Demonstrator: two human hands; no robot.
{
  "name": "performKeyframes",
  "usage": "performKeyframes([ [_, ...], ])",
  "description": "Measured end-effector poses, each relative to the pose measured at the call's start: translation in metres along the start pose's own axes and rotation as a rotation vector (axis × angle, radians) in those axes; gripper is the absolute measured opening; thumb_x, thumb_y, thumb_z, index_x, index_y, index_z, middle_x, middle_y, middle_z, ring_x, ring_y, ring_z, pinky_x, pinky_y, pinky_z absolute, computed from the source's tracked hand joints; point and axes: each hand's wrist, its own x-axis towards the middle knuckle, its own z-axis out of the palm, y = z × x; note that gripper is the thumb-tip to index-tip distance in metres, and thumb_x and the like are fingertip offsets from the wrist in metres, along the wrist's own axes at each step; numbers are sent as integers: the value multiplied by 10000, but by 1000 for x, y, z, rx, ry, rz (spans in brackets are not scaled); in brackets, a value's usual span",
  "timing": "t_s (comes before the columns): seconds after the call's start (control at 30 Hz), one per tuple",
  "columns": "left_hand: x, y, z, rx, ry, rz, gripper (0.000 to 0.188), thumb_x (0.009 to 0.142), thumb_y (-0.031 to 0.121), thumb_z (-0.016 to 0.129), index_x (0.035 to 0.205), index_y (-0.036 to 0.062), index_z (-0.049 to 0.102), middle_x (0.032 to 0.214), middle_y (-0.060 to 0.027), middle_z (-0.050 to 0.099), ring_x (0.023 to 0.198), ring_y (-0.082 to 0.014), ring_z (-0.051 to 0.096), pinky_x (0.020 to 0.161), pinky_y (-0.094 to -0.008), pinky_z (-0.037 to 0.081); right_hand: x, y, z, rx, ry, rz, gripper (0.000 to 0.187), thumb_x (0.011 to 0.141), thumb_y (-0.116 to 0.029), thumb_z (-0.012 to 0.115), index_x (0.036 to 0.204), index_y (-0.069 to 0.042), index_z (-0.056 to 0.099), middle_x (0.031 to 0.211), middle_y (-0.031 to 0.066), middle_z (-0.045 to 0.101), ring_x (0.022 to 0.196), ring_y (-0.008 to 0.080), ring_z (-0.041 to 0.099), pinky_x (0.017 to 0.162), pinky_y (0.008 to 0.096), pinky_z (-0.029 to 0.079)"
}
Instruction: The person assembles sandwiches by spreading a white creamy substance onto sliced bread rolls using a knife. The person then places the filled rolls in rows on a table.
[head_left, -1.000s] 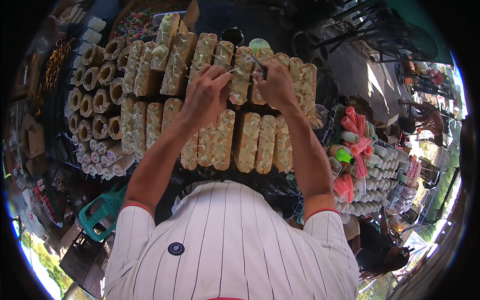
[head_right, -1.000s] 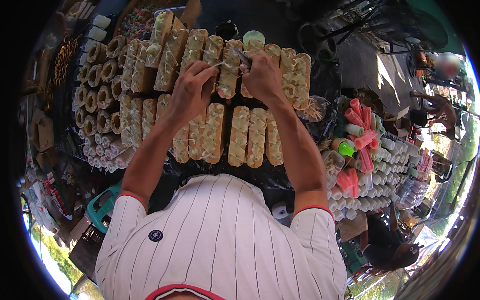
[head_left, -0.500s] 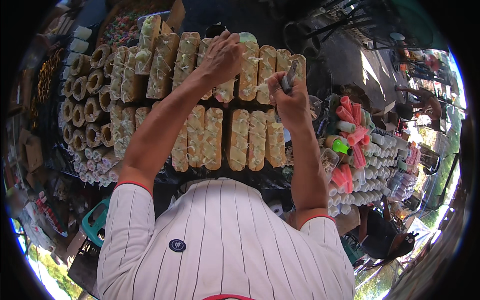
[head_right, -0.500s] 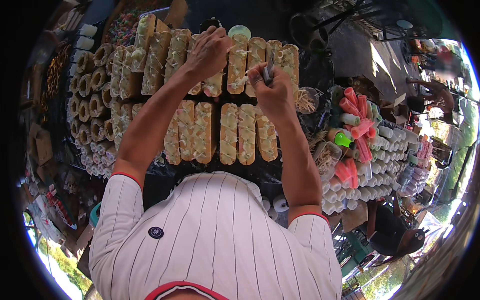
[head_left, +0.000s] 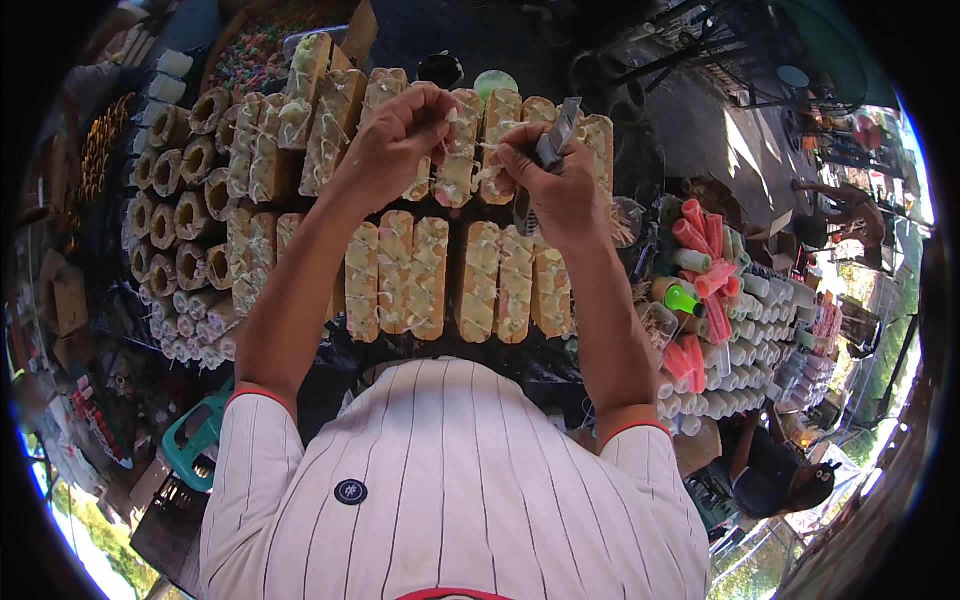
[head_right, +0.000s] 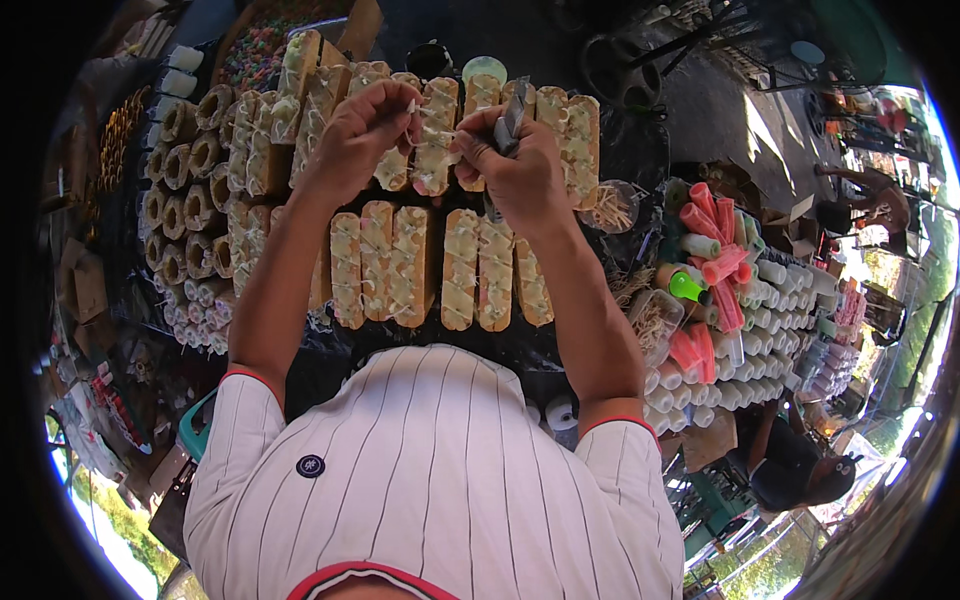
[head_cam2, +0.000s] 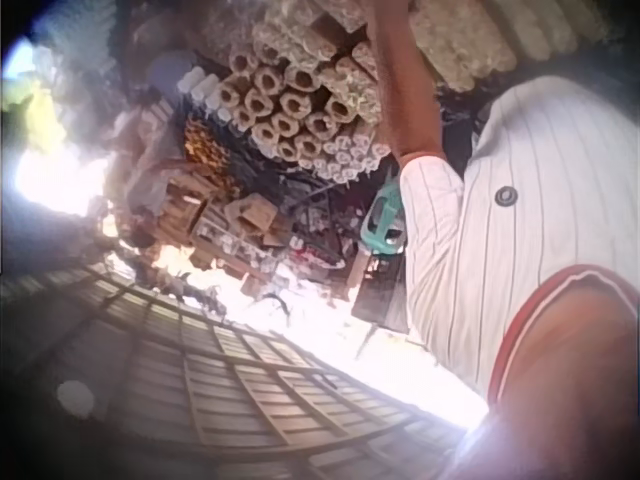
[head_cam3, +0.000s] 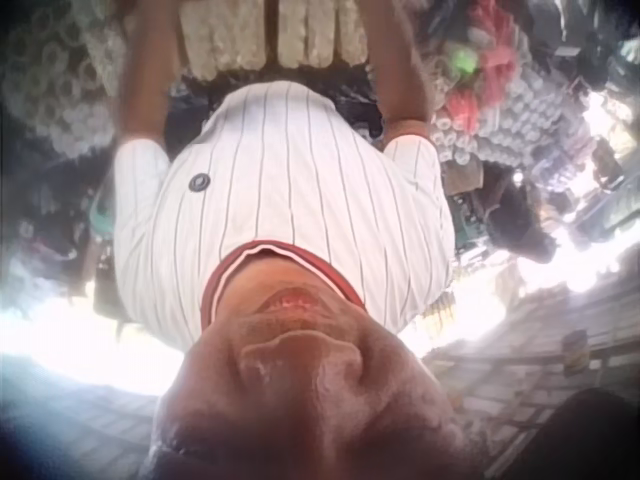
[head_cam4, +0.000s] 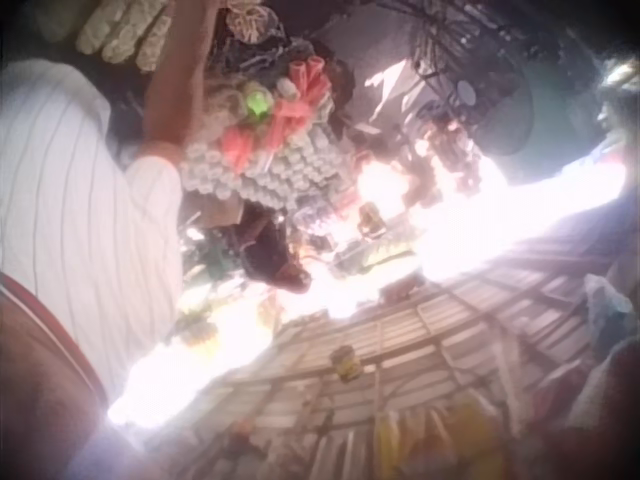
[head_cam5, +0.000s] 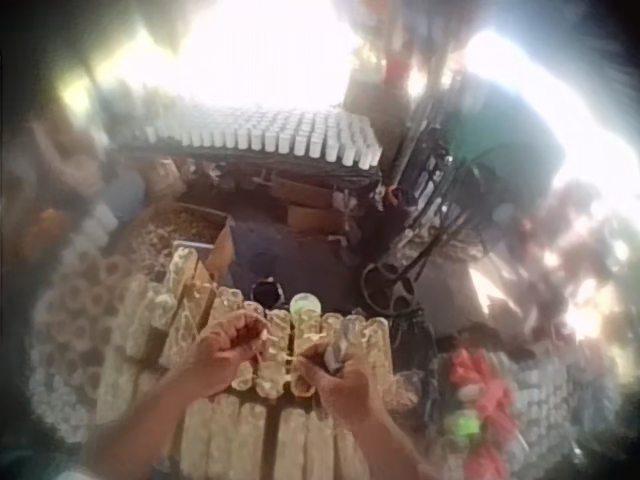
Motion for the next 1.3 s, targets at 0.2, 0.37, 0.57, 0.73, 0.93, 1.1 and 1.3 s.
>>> performKeyframes([
  [0.2,-93,-5,13,-822,136,-176,261,1138,169,519,1287,-15,629,1086,-77,697,924,-152,705,775,-336,605,-47,-2,78,-414,-145,-67,152,1022,1,669,1164,21,715,895,54,750,810,103,686,774,289,566],
  [0.37,-176,11,-7,-808,273,-253,247,1129,191,562,1255,-7,640,1100,-85,692,959,-187,717,799,-361,628,-85,-4,118,-133,-323,34,183,1046,-39,677,1213,28,709,951,68,756,868,113,714,779,295,592],
  [0.57,-301,5,-88,-592,518,-172,146,1105,176,624,1115,36,662,949,-41,633,867,-129,633,663,-246,452,-98,-1,107,-3,-261,75,184,1066,-93,684,1160,64,693,973,90,737,849,153,748,762,306,633],
  [0.73,-367,-125,-144,126,813,-505,207,1094,193,622,1193,13,646,1088,-121,682,945,-236,689,724,-312,528,-90,9,68,-85,-247,95,172,1078,-143,682,1031,23,678,928,57,724,776,122,703,714,287,572],
  [0.93,-355,-104,-72,1373,246,-585,537,930,268,770,1358,2,585,1339,-353,601,1136,-494,671,947,-546,552,-44,-8,13,-865,-86,109,422,1089,-389,639,1218,12,644,1002,183,747,1054,305,721,906,414,538],
  [1.1,-285,-7,-46,1042,215,-256,198,950,113,719,1100,6,647,1035,-189,693,973,-422,689,850,-526,541,3,-32,-24,-1091,120,78,463,1077,-436,596,1200,-12,736,984,177,774,967,342,742,900,474,532],
  [1.3,-93,16,-16,1000,169,321,145,921,-45,671,1057,-15,712,1019,-165,677,1020,-382,666,912,-470,534,75,-12,-27,-1291,109,-279,379,1031,-405,655,1074,-47,773,973,197,779,1012,383,747,909,487,568],
])
